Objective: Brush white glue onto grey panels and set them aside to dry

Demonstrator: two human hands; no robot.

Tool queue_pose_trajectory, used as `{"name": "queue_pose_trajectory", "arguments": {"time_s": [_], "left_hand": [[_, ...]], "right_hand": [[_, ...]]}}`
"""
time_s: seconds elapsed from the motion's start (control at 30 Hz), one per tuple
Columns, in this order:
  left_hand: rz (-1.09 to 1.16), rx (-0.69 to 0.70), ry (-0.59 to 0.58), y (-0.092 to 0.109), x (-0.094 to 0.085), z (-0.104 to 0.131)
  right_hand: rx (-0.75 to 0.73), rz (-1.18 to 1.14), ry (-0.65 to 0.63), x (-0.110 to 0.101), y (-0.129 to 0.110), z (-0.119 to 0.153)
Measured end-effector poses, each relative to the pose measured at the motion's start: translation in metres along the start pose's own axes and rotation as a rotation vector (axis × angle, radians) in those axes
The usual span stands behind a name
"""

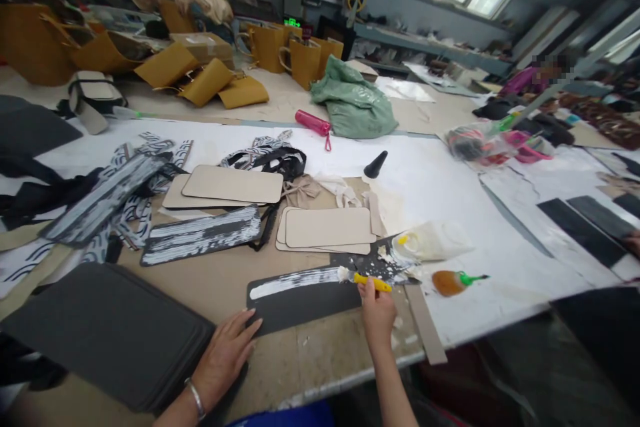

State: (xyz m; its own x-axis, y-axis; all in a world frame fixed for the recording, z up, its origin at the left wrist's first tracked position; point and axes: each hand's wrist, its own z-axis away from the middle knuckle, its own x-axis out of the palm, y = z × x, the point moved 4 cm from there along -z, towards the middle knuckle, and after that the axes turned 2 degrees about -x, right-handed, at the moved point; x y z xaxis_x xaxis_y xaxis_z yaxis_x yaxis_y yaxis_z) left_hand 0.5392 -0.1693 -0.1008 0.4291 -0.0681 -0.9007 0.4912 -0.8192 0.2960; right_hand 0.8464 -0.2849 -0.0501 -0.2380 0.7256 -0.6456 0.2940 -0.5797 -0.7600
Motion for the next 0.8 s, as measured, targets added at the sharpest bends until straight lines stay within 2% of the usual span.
{"name": "queue_pose_trajectory", "arguments": {"time_s": [0.1,0.2,0.4,0.57,0.67,0.8], "left_hand": [[0.01,0.002,0.001,-0.001,0.0,0.0],[0.083,-0.029,-0.028,-0.005,0.002,-0.001],[0.354,-0.256,-0.13,-0.021,-0.002,-0.012],[0.536,-0.382,-0.192,-0.026,-0.005,-0.017],[0.516,-0.367,-0.169,-0.028,-0.002,-0.012],[0.362,-0.2,-0.114,-0.024,0.003,-0.004]], "right_hand": [[0.037,0.022,0.011,-0.015,0.001,-0.005],[0.055,-0.044,0.002,-0.019,-0.008,0.011],[0.141,-0.404,-0.312,0.022,-0.038,0.09],[0.171,-0.516,-0.444,0.054,-0.06,0.137],[0.191,-0.509,-0.484,0.067,-0.061,0.147],[0.149,-0.437,-0.43,0.065,-0.044,0.142]]}}
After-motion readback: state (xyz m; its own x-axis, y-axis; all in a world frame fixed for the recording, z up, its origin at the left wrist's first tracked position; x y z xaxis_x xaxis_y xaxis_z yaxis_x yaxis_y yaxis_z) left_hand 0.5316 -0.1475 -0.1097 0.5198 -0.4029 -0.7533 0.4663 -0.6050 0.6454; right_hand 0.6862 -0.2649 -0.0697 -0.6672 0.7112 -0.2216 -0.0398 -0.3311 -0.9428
